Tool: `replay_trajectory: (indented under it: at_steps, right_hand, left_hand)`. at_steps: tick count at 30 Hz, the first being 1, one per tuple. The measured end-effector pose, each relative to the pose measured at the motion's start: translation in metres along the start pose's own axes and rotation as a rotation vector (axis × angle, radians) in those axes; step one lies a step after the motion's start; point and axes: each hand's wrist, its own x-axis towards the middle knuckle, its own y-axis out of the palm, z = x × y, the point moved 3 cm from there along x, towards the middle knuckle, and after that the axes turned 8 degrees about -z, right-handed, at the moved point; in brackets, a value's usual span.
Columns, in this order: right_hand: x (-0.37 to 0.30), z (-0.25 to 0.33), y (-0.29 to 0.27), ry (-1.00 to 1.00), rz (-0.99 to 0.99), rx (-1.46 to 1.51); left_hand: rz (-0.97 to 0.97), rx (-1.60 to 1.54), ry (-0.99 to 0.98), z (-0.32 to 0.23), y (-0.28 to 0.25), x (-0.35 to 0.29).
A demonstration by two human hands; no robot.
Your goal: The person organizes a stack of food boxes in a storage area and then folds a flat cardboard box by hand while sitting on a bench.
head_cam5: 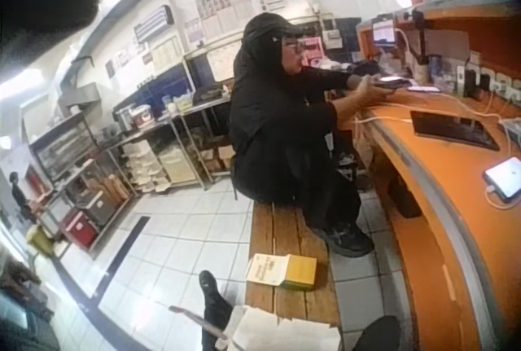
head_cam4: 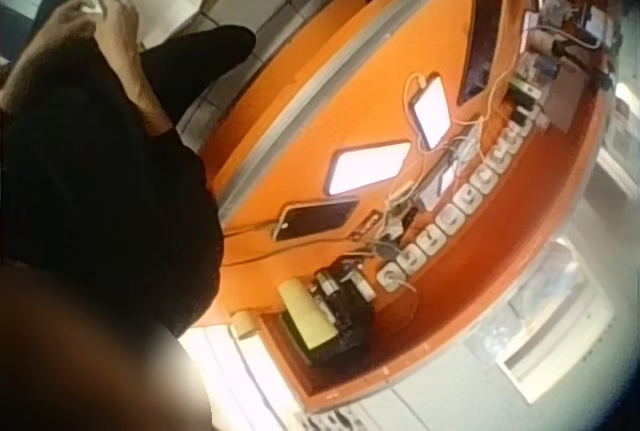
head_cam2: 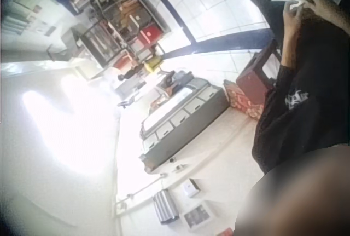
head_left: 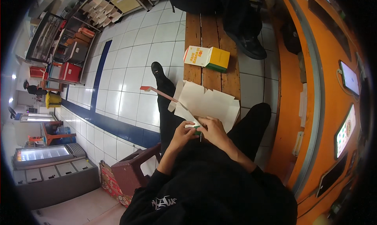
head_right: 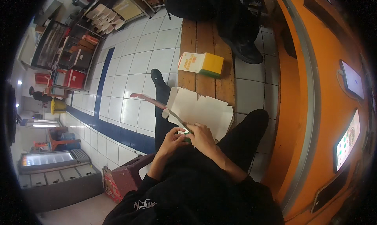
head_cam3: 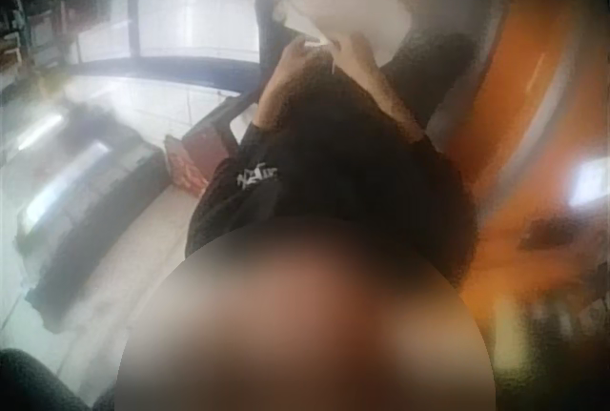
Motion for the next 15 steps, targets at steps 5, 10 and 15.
replay_trajectory:
  at_steps: [5, 10, 15]
  right_hand:
    - [-0.001, -0.015, 0.004, -0.012, -0.031, 0.201]
    - [-0.001, -0.018, 0.012, -0.003, -0.061, 0.151]
    - [-0.001, -0.026, 0.013, 0.011, -0.097, 0.158]
  left_hand:
    - [0.012, -0.063, -0.046, 0.004, -0.001, 0.006]
    - [0.001, -0.136, -0.096, 0.009, 0.001, 0.008]
    - [0.035, -0.17, -0.067, 0.009, 0.005, 0.006]
